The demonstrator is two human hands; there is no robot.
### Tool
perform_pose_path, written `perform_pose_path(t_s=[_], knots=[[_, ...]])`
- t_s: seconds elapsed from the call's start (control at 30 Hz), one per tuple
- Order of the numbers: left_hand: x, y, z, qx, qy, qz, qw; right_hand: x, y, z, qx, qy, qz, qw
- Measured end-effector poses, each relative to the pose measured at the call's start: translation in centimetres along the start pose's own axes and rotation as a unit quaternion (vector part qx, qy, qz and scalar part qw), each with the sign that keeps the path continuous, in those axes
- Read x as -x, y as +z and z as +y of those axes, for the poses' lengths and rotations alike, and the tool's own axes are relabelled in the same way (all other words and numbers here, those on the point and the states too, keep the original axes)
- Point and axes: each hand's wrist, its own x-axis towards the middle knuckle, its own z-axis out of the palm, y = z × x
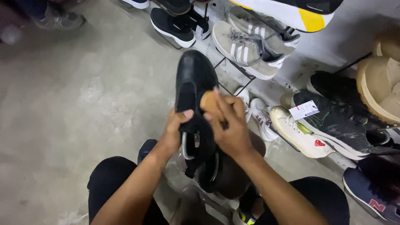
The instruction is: Brushing a black shoe with a small brush to clean it in a shoe storage or cleaning area.
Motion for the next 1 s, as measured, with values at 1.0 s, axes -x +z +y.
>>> perform_pose_path(t_s=[1.0], knots=[[-0.5, -2.8, 2.7, 0.2, -0.112, 0.09, 0.969, 7.3, -3.4, 0.3, -0.024, 0.051, -0.133, 0.99]])
